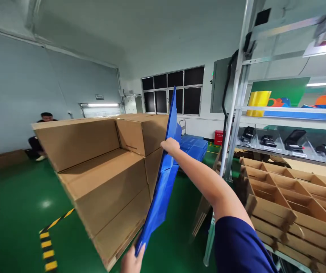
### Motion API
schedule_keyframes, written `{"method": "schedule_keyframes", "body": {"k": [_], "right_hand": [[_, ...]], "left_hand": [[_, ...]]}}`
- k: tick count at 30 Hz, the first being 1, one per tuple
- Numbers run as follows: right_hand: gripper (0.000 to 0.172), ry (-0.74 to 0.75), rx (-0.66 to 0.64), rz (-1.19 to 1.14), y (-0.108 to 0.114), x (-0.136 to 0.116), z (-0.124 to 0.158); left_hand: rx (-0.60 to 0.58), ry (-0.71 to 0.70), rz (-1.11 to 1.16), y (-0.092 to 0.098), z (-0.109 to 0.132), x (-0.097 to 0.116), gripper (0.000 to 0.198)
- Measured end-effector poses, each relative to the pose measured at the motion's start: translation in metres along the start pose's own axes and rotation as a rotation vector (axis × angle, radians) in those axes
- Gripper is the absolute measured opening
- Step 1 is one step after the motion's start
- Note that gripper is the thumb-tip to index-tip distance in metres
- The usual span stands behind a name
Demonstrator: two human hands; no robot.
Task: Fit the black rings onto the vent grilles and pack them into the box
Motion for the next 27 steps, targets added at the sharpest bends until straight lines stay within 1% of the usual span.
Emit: {"method": "schedule_keyframes", "body": {"k": [2,4,8,10,14,16,18,19,21,24,27], "right_hand": [[0.024,-0.002,0.070,0.058,0.011,-0.008,-0.054],[0.023,-0.011,0.136,0.120,0.026,-0.013,-0.103],[0.026,-0.026,0.292,0.239,0.063,-0.017,-0.185],[0.029,-0.024,0.359,0.289,0.077,-0.018,-0.222],[0.030,0.054,0.508,0.404,0.091,-0.023,-0.300],[0.028,0.102,0.570,0.452,0.095,-0.023,-0.343],[0.026,0.130,0.618,0.478,0.099,-0.021,-0.389],[0.026,0.141,0.640,0.479,0.101,-0.020,-0.413],[0.024,0.155,0.672,0.446,0.107,-0.018,-0.462],[0.024,0.188,0.698,0.318,0.114,-0.013,-0.531],[0.024,0.281,0.743,0.117,0.118,-0.005,-0.589]], "left_hand": [[-0.109,-0.034,0.175,-0.053,-0.063,0.016,0.045],[-0.143,-0.083,0.304,-0.101,-0.118,0.043,0.052],[-0.219,-0.172,0.491,-0.196,-0.211,0.107,0.061],[-0.245,-0.199,0.551,-0.242,-0.254,0.135,0.064],[-0.266,-0.274,0.650,-0.336,-0.346,0.187,0.068],[-0.259,-0.295,0.696,-0.383,-0.395,0.212,0.072],[-0.242,-0.314,0.727,-0.426,-0.446,0.239,0.077],[-0.229,-0.325,0.740,-0.445,-0.472,0.254,0.079],[-0.199,-0.351,0.758,-0.477,-0.521,0.283,0.083],[-0.162,-0.406,0.756,-0.514,-0.590,0.325,0.089],[-0.139,-0.464,0.727,-0.551,-0.654,0.361,0.095]]}}
Point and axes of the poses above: each hand's wrist, its own z-axis away from the middle knuckle, its own y-axis out of the back of the hand, x = y × z, the point moved 8 cm from there along -z, towards the middle knuckle, and after that the axes turned 5 degrees about x, right-handed, at the moved point
